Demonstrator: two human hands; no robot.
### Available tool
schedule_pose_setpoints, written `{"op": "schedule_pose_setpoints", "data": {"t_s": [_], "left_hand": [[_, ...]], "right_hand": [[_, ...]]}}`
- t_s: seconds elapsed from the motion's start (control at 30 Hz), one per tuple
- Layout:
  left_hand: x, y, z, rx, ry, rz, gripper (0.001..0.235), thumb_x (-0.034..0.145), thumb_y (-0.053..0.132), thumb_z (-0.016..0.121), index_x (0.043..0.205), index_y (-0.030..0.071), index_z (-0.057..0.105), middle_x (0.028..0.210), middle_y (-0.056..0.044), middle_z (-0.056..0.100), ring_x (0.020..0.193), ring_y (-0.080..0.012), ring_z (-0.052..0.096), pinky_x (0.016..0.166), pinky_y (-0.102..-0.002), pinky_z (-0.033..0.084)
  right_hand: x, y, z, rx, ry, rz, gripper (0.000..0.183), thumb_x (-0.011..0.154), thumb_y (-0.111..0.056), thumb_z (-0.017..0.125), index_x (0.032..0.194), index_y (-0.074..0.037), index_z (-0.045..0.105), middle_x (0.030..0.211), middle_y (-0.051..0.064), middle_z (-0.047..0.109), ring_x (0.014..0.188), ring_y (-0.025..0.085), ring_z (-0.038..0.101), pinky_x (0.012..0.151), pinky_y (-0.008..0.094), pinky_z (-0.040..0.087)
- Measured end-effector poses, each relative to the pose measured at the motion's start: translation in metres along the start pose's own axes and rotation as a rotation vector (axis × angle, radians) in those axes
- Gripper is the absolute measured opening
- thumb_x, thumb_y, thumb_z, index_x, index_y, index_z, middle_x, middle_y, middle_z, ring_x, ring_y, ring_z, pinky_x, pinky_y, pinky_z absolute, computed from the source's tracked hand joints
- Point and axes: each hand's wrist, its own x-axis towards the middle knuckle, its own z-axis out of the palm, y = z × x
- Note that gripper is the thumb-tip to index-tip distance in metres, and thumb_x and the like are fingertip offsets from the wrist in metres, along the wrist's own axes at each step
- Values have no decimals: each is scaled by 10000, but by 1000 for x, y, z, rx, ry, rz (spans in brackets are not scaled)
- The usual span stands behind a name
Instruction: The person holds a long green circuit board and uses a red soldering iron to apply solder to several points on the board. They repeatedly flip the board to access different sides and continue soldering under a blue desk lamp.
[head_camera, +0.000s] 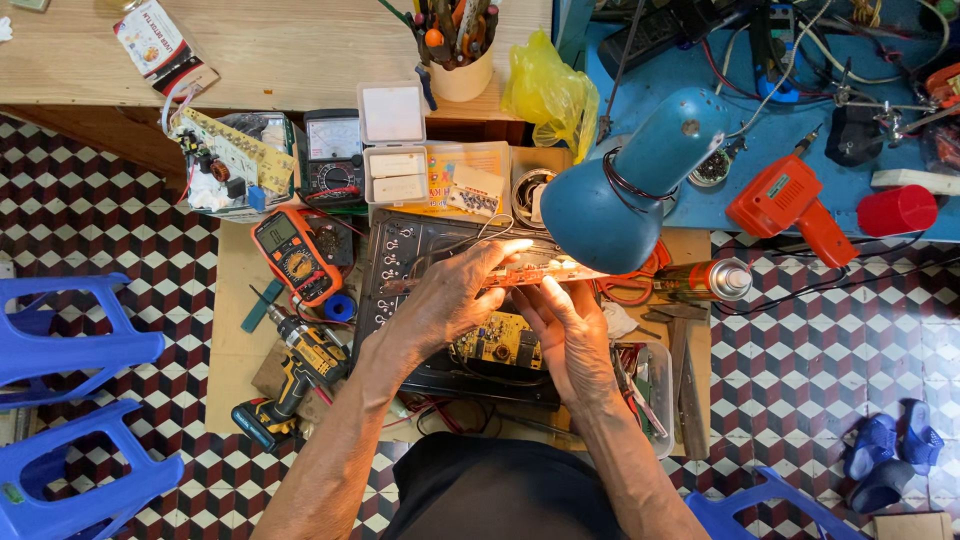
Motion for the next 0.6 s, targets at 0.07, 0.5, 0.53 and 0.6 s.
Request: {"op": "schedule_pose_setpoints", "data": {"t_s": [0.07,0.5,0.53,0.6], "left_hand": [[-1,-2,1,-1,6,-3,507,885,92,680,1367,66,527,1307,-162,655,1145,-368,670,943,-450,555],[-8,2,-1,-24,7,27,557,863,57,653,1407,102,539,1279,-126,654,1121,-339,682,939,-421,565],[-9,3,-1,-27,8,23,551,862,56,651,1401,107,545,1280,-124,655,1116,-336,684,932,-418,570],[-10,4,-1,-22,11,39,529,869,33,634,1387,90,545,1274,-133,651,1112,-345,680,933,-424,567]], "right_hand": [[0,1,-1,-2,5,6,507,957,-156,660,1410,-44,462,1352,144,585,1277,284,598,1122,452,468],[-1,1,3,-123,9,-14,502,954,-117,661,1400,-9,460,1371,132,586,1236,242,624,1083,408,488],[-2,1,4,-121,12,-11,495,953,-113,659,1397,-14,462,1367,129,590,1229,240,628,1091,405,502],[-3,1,5,-117,15,-6,482,953,-104,655,1389,-25,466,1359,121,599,1215,236,636,1108,399,530]]}}
